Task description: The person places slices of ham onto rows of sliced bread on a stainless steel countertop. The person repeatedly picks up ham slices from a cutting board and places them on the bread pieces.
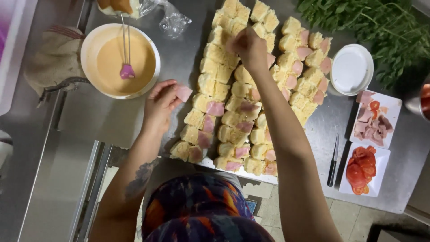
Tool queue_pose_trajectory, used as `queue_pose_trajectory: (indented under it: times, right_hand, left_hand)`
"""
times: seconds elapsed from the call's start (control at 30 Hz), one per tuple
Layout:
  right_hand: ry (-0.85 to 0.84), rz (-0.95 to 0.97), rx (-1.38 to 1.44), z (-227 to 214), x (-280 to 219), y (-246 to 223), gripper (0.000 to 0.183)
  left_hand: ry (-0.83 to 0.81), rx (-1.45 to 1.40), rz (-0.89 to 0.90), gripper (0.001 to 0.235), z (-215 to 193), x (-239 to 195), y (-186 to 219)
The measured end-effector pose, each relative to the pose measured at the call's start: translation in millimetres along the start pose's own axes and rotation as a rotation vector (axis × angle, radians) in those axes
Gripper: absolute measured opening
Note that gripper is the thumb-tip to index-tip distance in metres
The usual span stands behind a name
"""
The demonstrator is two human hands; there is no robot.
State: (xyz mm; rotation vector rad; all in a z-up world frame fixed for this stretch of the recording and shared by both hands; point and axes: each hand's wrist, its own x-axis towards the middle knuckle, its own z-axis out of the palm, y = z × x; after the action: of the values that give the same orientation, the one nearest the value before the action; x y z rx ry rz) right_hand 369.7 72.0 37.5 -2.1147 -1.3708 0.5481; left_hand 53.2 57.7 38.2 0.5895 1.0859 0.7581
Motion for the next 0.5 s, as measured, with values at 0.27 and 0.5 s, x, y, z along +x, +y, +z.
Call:
queue_pose_trajectory:
  times: [0.27,0.5]
  right_hand:
    - [0.277,-0.221,-0.434,39.4,22.4,24.2,0.006]
    - [-0.347,-0.066,0.445,-45.1,-80.5,-43.5,0.018]
  left_hand:
    - [-0.148,-0.046,-0.042,0.025,27.8,-8.9,10.4]
    - [-0.329,-0.016,-0.071,0.035,86.4,7.2,-1.1]
